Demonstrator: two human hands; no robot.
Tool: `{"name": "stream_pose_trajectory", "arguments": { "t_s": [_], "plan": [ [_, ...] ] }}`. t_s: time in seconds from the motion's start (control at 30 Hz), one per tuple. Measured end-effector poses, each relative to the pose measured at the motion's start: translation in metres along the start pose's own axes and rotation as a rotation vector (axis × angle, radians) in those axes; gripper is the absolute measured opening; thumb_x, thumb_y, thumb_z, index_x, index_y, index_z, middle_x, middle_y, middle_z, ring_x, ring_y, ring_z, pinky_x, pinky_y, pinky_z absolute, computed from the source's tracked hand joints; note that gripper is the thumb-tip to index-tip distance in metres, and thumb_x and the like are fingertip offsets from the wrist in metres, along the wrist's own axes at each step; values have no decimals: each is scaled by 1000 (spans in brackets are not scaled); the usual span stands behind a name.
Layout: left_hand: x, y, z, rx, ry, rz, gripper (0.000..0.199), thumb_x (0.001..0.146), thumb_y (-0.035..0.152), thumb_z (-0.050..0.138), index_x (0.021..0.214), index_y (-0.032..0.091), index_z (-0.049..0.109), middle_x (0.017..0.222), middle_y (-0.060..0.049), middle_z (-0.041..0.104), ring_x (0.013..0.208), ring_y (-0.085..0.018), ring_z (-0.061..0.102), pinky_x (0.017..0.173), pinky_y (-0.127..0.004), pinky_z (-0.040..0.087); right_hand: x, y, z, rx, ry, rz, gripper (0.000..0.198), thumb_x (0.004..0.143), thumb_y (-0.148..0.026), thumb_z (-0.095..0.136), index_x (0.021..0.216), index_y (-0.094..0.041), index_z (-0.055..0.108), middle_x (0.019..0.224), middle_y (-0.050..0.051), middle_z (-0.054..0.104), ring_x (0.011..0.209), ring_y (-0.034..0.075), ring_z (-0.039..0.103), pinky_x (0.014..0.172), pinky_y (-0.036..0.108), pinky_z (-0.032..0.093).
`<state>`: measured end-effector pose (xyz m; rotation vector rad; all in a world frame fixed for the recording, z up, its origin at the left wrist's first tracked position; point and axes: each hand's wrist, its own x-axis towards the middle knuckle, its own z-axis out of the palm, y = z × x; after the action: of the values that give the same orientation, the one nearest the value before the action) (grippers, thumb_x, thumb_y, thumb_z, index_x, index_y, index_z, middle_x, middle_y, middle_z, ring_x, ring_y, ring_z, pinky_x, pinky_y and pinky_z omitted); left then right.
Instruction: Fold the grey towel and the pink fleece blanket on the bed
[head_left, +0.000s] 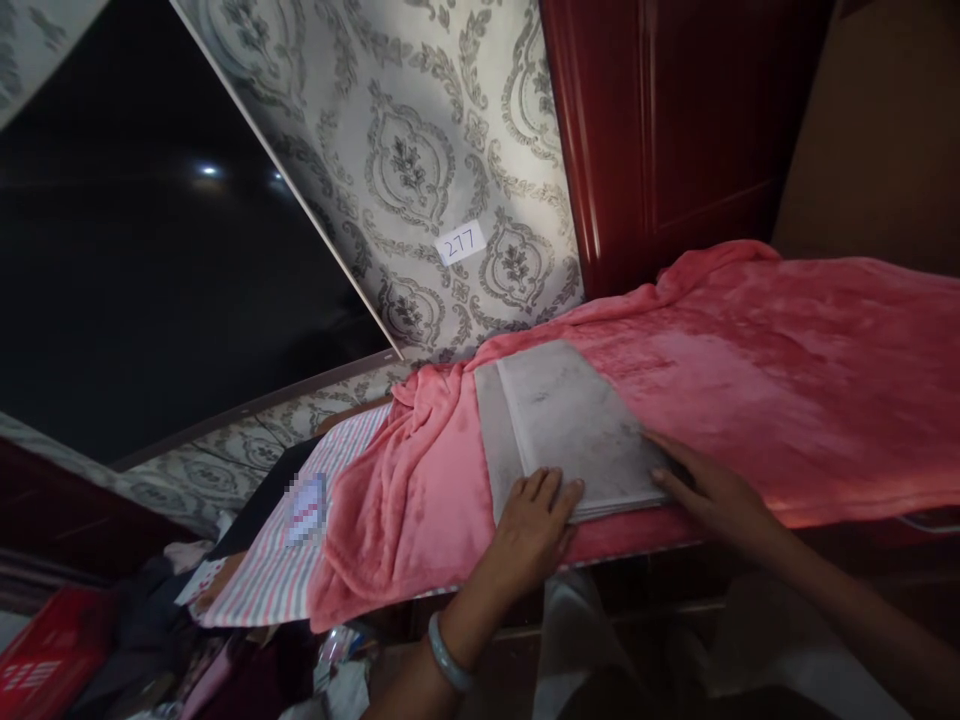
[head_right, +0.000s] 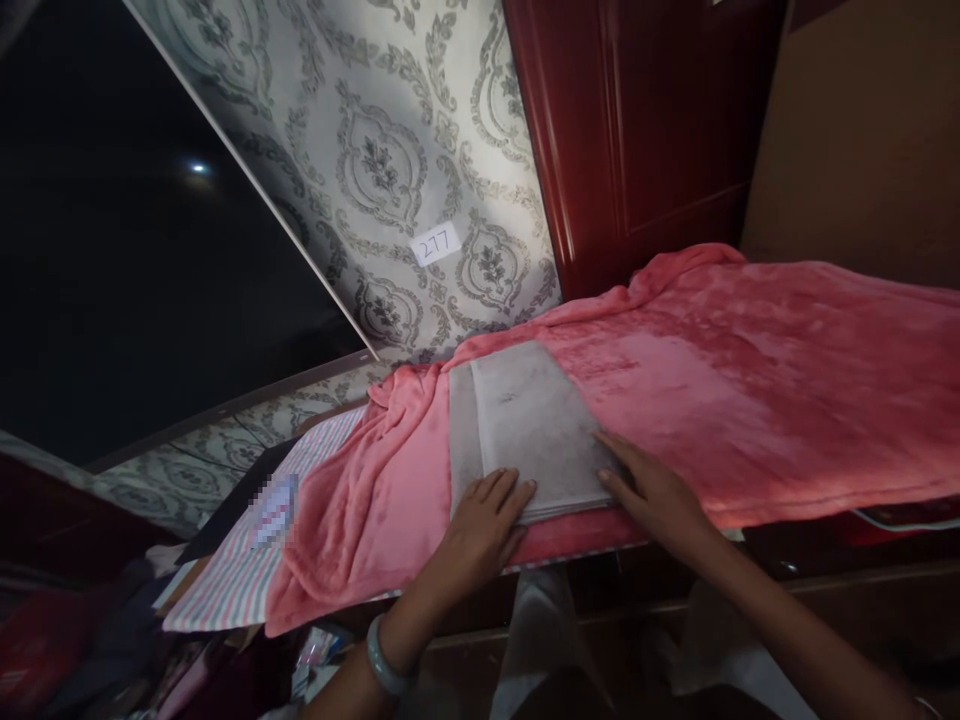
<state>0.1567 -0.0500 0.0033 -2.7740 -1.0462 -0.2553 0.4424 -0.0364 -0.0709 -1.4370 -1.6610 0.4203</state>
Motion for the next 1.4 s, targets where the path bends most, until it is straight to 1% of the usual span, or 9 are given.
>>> {"name": "stream_pose_trajectory", "arguments": {
  "t_s": [0.17,0.3,0.5,0.67,0.83,1.0,1.17,1.27,1.4],
  "plan": [
    [12,13,3,104,-13,-38,68,85,11,58,151,16,39,139,-18,57,127,-34,56,100,-52,52,13,-16,-3,231,-20,114,71,79,-61,57,139,-22,59,144,11,57,133,32,54,111,49,46],
    [10,19,14,188,58,-60,72,81,4,54,151,14,37,139,-19,56,128,-35,55,101,-52,51,19,-30,-9,419,-82,173,70,70,-59,67,132,-26,65,145,9,57,134,32,53,111,48,47],
    [7,18,26,168,182,-132,65,84,4,54,147,13,41,134,-16,60,124,-30,58,100,-46,53,24,-50,-11,744,-66,388,68,63,-61,77,122,-26,71,125,6,69,108,27,66,94,42,56],
    [11,15,35,170,253,-144,58,85,3,54,142,13,45,128,-15,63,119,-28,61,96,-45,55,26,-50,-11,774,-40,409,64,61,-60,80,115,-26,74,124,6,70,106,28,67,95,44,56],
    [15,10,30,133,276,-147,51,86,3,50,135,15,50,120,-14,68,112,-26,66,92,-40,57,17,-38,-19,506,-37,180,49,81,-62,62,115,-28,74,134,7,65,125,30,60,107,49,49],
    [23,7,7,82,166,-169,47,88,5,47,133,16,51,112,-10,71,95,-23,70,81,-37,58,-3,-35,-18,-79,89,-168,55,91,-60,49,131,-26,66,143,9,58,137,32,49,114,56,42],
    [28,9,-5,49,111,-186,42,90,8,45,131,17,52,108,-10,71,92,-23,69,79,-38,57,-15,-64,4,-530,149,-504,54,92,-24,44,146,-23,50,157,9,42,148,31,31,118,62,26],
    [28,11,-3,60,111,-194,42,91,8,44,131,17,52,110,-9,70,93,-23,69,81,-37,57,-9,-75,20,-618,144,-610,55,91,-10,39,144,-20,50,152,9,49,143,29,37,116,61,25],
    [25,11,9,81,168,-198,41,89,7,47,129,17,52,110,-9,70,94,-22,69,82,-37,57,7,-75,29,-625,126,-663,44,93,-7,39,129,-18,60,131,9,65,119,26,55,110,55,32]
  ]
}}
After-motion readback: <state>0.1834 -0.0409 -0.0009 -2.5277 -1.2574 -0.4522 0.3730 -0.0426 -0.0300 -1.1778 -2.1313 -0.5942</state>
